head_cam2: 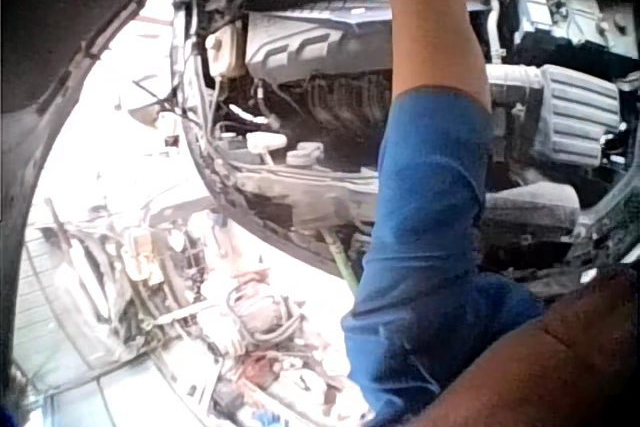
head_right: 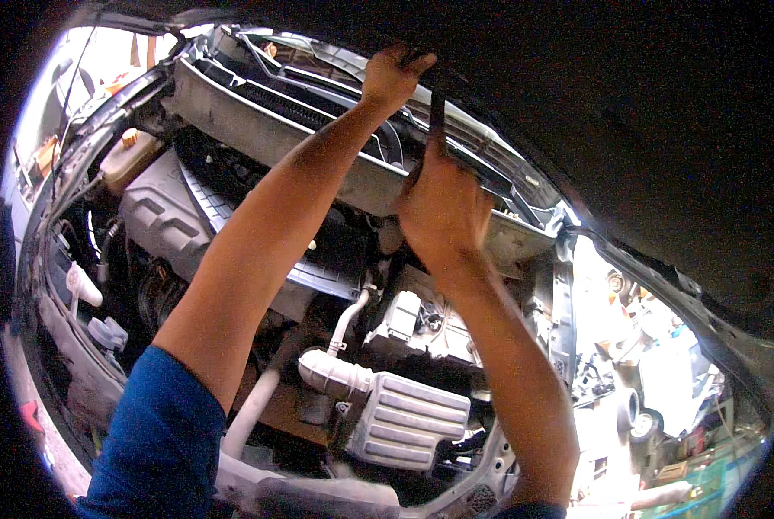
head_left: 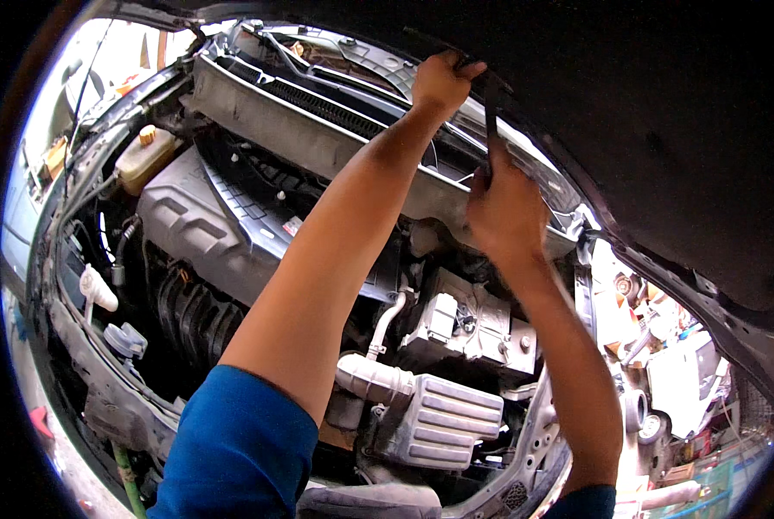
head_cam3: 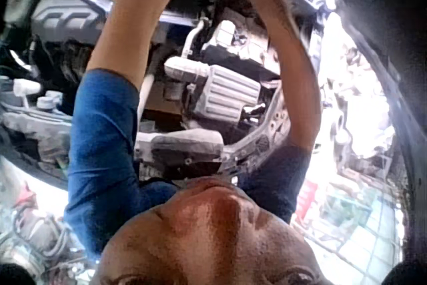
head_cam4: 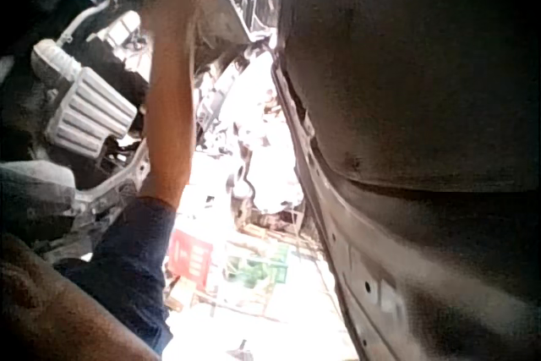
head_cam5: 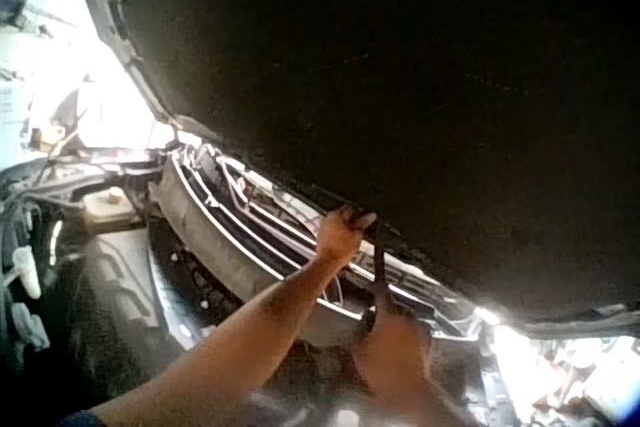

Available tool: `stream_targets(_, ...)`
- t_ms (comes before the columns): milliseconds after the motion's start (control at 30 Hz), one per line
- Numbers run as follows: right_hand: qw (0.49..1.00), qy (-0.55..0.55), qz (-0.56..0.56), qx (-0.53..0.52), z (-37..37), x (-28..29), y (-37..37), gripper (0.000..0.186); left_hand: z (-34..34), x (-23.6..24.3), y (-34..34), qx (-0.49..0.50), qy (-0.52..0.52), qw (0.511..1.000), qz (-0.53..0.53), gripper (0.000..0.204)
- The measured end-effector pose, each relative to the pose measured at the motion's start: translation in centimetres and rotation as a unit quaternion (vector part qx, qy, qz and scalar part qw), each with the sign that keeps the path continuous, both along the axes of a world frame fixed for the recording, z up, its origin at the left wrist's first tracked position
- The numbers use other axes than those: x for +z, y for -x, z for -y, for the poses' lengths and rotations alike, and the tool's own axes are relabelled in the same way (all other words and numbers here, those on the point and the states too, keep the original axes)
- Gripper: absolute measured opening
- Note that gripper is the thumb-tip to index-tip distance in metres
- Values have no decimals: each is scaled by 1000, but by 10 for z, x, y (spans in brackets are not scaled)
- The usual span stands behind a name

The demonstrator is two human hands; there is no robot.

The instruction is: The person uses a prying tool and pliers to remove plastic fasteners and components from the interior side of the car hood and the cowling area.

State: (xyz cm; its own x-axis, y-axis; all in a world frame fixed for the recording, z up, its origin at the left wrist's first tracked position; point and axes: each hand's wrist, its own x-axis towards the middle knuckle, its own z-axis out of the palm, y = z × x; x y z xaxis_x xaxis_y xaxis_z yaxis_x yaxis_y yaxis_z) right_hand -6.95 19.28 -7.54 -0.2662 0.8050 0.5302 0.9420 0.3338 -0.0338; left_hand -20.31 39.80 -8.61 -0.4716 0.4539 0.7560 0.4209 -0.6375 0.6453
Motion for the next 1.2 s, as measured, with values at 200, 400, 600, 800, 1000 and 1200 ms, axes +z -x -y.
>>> stream_targets(200, 991, 27, 129, 27, 1, 54, -13, 37, 8, 3, -2, -18, -21, 1000, 4, 43)
stream_targets(400, 982, 99, 91, 134, -6, 92, -24, 37, 13, 1, -2, -9, -24, 999, 24, 48)
stream_targets(600, 959, 258, 118, 25, -5, 135, -20, 39, 7, -2, -1, -35, 54, 998, -18, 45)
stream_targets(800, 961, 145, 211, 102, -19, 148, -26, 40, 61, -113, 81, -121, 263, 950, -119, 47)
stream_targets(1000, 982, 96, 122, 108, -30, 63, -8, 36, 1, -85, 73, 8, 92, 969, -227, 49)
stream_targets(1200, 994, -9, 42, 103, -6, 42, -37, 34, 28, -35, 68, -64, 162, 958, -229, 39)
